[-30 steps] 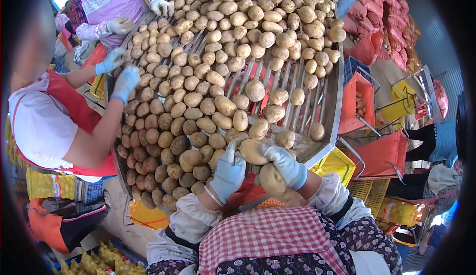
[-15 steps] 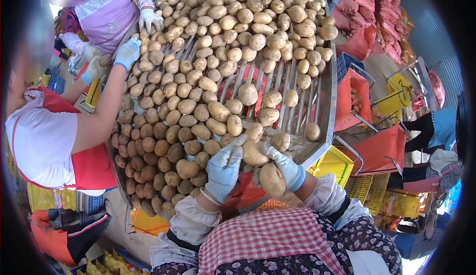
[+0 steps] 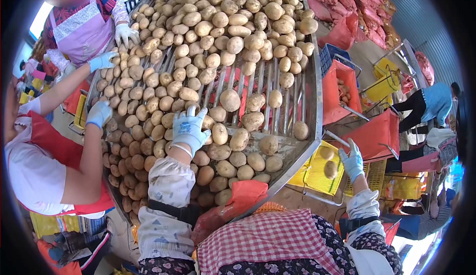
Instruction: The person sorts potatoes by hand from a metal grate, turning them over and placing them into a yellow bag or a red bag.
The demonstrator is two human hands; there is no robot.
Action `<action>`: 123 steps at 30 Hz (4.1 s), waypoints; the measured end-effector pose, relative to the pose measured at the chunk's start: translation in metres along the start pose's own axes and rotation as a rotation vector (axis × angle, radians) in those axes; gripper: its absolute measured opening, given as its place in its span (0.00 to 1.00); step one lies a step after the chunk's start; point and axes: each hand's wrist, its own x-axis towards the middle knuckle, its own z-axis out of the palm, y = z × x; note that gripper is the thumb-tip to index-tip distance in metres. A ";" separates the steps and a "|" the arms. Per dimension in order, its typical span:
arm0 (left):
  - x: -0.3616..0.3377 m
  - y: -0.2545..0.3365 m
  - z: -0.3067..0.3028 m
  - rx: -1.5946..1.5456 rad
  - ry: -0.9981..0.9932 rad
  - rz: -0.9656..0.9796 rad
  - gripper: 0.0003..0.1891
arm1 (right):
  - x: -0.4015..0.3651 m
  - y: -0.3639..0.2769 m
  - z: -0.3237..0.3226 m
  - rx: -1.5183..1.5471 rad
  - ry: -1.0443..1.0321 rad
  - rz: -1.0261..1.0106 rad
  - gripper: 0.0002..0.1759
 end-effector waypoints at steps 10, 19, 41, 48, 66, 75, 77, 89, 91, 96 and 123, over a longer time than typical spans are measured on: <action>0.009 0.034 -0.013 0.188 -0.186 -0.119 0.29 | 0.045 -0.258 0.032 0.313 -0.222 -0.591 0.34; -0.078 0.008 0.015 -1.912 -0.033 -0.376 0.23 | 0.062 -0.248 0.079 1.226 -0.763 -0.032 0.21; -0.108 0.074 -0.026 -0.696 0.276 -0.119 0.34 | -0.020 -0.316 0.038 1.590 -0.855 -0.234 0.33; -0.087 0.068 -0.003 -1.515 0.486 -0.065 0.33 | 0.002 -0.250 0.017 2.136 -1.234 0.364 0.31; 0.034 0.056 -0.014 -0.254 0.009 0.123 0.25 | -0.014 -0.156 -0.003 0.789 -0.131 -0.248 0.15; 0.015 0.025 0.043 -1.048 -0.013 0.024 0.26 | 0.005 -0.274 0.007 0.514 -0.494 -0.439 0.27; -0.010 0.025 0.047 -1.442 0.092 -0.054 0.22 | 0.011 -0.311 0.025 0.221 -0.613 -0.444 0.30; -0.102 0.108 -0.027 -1.958 0.149 -0.068 0.40 | -0.033 -0.307 0.016 0.985 -0.044 -0.794 0.42; -0.101 0.100 -0.025 -1.938 0.148 -0.043 0.42 | -0.030 -0.307 0.005 0.998 -0.027 -0.848 0.43; -0.110 0.083 -0.048 -2.148 0.011 0.046 0.44 | -0.021 -0.293 -0.018 1.171 -0.447 -0.786 0.39; -0.132 0.038 0.021 -0.030 0.092 -0.253 0.29 | 0.055 -0.084 0.028 1.996 -1.334 0.319 0.18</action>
